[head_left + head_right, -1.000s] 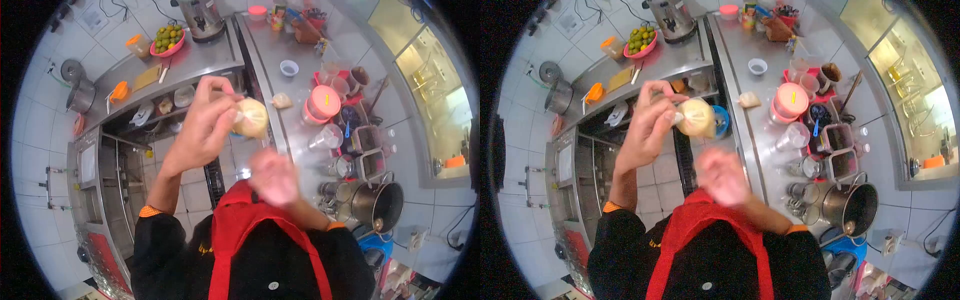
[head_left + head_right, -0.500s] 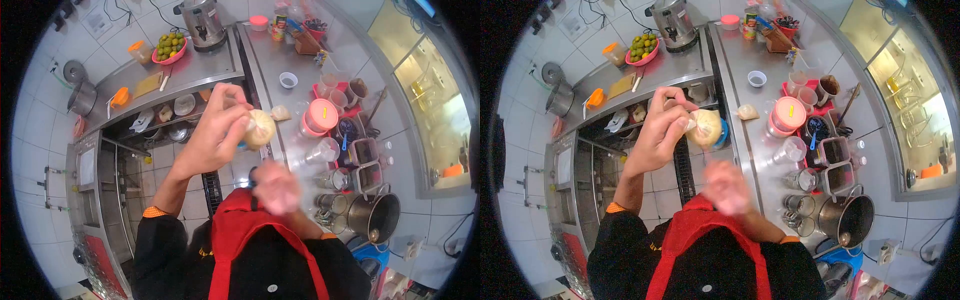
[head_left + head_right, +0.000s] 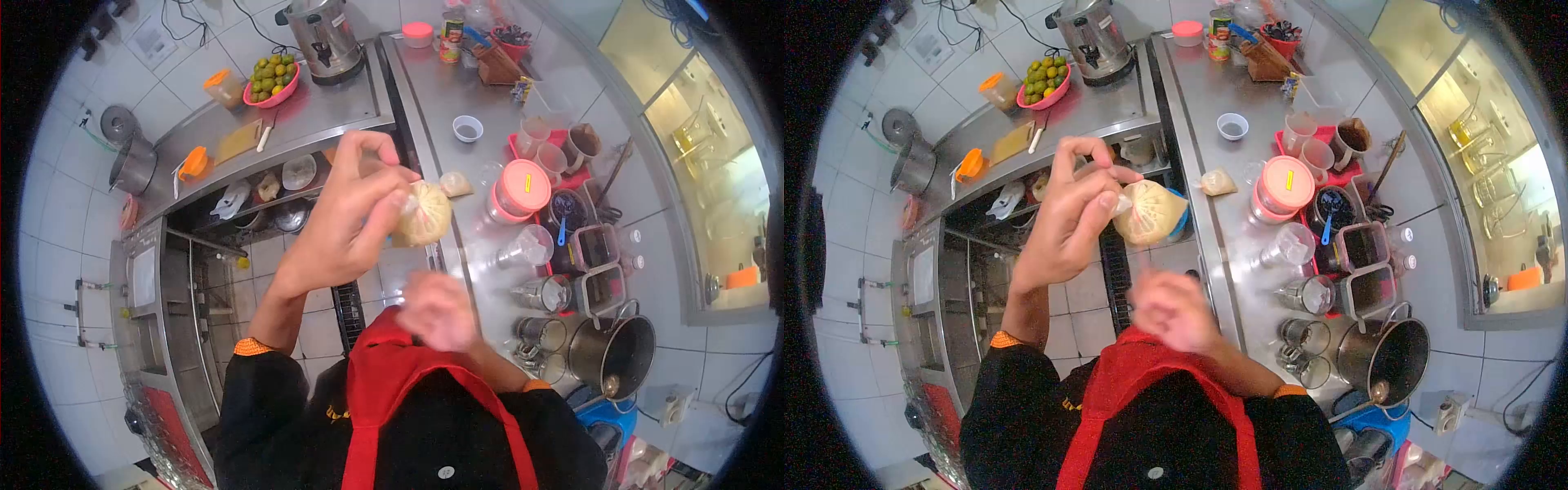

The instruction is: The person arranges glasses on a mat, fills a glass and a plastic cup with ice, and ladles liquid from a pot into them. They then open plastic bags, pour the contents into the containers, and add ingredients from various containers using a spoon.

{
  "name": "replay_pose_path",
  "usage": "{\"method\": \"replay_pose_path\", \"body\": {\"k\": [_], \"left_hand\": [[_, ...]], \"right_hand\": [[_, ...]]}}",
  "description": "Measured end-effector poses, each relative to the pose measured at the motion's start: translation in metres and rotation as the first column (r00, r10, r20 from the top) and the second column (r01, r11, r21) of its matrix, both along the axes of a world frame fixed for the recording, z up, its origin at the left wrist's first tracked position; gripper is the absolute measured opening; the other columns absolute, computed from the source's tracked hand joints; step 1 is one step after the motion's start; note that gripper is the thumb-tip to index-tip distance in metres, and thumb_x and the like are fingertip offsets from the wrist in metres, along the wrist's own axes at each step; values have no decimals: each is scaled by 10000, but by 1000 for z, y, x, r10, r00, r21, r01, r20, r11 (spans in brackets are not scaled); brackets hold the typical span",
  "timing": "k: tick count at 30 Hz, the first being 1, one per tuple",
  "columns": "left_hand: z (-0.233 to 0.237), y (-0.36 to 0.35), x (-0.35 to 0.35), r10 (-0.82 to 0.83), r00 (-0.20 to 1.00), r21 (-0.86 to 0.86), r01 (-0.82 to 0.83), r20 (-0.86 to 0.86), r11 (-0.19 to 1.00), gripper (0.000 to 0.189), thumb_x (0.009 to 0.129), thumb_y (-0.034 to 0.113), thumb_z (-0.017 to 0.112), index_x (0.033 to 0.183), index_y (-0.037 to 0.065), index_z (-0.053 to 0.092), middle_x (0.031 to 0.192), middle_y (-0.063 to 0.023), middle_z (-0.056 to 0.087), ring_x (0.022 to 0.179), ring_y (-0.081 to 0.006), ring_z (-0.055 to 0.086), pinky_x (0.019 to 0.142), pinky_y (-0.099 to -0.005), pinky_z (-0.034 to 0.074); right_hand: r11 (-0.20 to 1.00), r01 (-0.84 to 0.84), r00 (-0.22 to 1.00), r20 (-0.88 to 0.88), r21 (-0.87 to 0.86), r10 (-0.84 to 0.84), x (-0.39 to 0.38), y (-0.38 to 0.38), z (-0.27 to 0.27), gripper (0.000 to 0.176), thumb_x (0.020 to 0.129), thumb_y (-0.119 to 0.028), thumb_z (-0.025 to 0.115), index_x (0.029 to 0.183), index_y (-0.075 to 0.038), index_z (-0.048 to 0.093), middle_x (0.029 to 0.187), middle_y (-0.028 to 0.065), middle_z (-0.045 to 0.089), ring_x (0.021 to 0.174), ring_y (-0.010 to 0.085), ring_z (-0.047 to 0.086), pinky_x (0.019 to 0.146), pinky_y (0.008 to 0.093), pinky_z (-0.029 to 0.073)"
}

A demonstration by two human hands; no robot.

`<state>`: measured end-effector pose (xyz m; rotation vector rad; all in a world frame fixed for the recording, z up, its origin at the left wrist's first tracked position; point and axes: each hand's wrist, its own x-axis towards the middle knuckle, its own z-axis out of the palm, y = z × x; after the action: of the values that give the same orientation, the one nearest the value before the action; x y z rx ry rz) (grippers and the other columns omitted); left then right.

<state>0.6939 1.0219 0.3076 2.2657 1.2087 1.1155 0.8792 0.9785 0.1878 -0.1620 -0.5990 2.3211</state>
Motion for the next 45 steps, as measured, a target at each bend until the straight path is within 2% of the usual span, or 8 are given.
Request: {"method": "replay_pose_path", "body": {"k": [5,13,17,20,26,30,37,45], "left_hand": [[9,-3,9,-198,969,60,209,-144,976,209,917,111,443,802,-23,556,1112,-140,370,1084,-283,545,968,-414,401],[10,-8,-17,50,999,12,-49,-18,999,206,871,107,514,953,-17,656,1043,-148,433,1027,-268,474,940,-352,374],[17,-7,-31,162,985,96,-155,-64,983,268,904,127,465,991,-18,673,1036,-144,441,1024,-241,473,910,-330,394],[18,-5,-33,231,967,83,-241,106,967,256,928,107,441,964,-38,649,1066,-139,457,1040,-232,485,859,-306,425],[13,15,-55,192,972,61,-185,-133,981,201,935,123,501,868,-49,580,1111,-118,460,1035,-200,505,868,-301,433],[28,25,-64,99,894,-26,-122,-436,992,160,905,137,561,841,-9,571,1075,-131,487,1030,-250,506,881,-329,416],[50,45,-49,-224,768,-145,171,-601,975,203,851,200,655,887,10,594,1088,-140,491,1089,-328,471,961,-413,366],[49,37,-6,-496,695,-110,522,-520,846,348,790,270,721,1012,34,594,1078,-170,503,1002,-347,477,917,-456,362]], "right_hand": [[872,275,957,29,-405,-288,-58,58,-25,173,920,-224,583,958,-56,572,810,30,527,702,87,506,567,229,402],[884,468,814,-381,-18,-439,51,73,-1,208,906,-170,566,759,-47,487,706,-7,407,540,96,370,443,223,338],[912,18,714,634,409,-298,23,69,-65,173,877,-189,629,851,-19,617,652,26,562,540,145,519,510,273,426],[686,-117,382,671,718,-636,-26,107,-106,259,791,-138,681,999,12,646,737,135,664,738,281,660,654,356,502],[128,-277,288,209,952,-934,-88,190,-146,590,760,-126,717,1297,20,522,1063,193,655,921,311,643,810,363,509],[664,128,580,487,737,-652,-65,166,-45,464,875,-143,651,1299,4,534,1150,142,616,1008,193,597,857,304,476],[-91,171,411,-155,981,-898,-40,93,54,250,828,-182,702,1034,-43,689,1003,64,641,982,230,571,896,339,432],[-37,298,478,-182,954,-859,-5,58,36,301,818,-332,696,966,-81,623,987,87,599,975,285,508,896,393,348]]}}
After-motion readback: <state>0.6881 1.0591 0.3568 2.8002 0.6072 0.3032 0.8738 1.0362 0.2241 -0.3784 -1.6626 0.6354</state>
